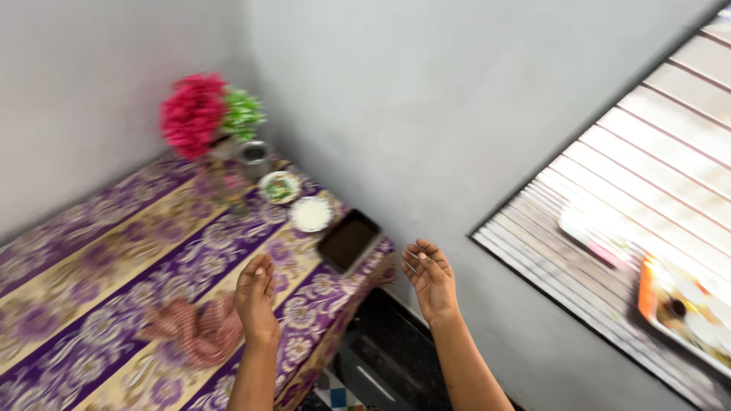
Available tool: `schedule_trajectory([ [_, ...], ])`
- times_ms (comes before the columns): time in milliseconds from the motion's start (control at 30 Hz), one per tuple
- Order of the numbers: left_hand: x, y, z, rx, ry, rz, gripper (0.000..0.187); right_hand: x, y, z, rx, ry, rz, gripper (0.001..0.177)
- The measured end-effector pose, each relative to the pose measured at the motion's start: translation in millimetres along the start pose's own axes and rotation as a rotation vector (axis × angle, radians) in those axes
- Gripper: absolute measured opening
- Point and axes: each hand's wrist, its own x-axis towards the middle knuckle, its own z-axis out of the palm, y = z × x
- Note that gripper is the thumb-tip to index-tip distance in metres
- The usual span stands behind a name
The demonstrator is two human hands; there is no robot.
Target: The person wipes a black rectangular tray with a red and white checkered cloth and places it on a table. They then wipe a clear glass tumbler and a floral-patterned rectangular tray, placing them on the table. Finally, the person picks up a silver electric kettle from a nearby counter.
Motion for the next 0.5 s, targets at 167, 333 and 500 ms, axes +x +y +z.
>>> schedule_trajectory([
  [167, -41, -48, 99, 0.093, -0.280, -0.120, 0.028, -11, -52, -74, 0.050, 0.143, -0.093, 0.025],
  [333, -92, -109, 199, 0.171, -0.539, -0.199, 0.026, -13, -101, -168, 0.017, 0.228, -0.134, 0.025],
  [500, -152, -161, 297, 0.311, -0.656, -0.263, 0.025, 4, -160, -299, -0.155, 0.351, -0.152, 0.027],
])
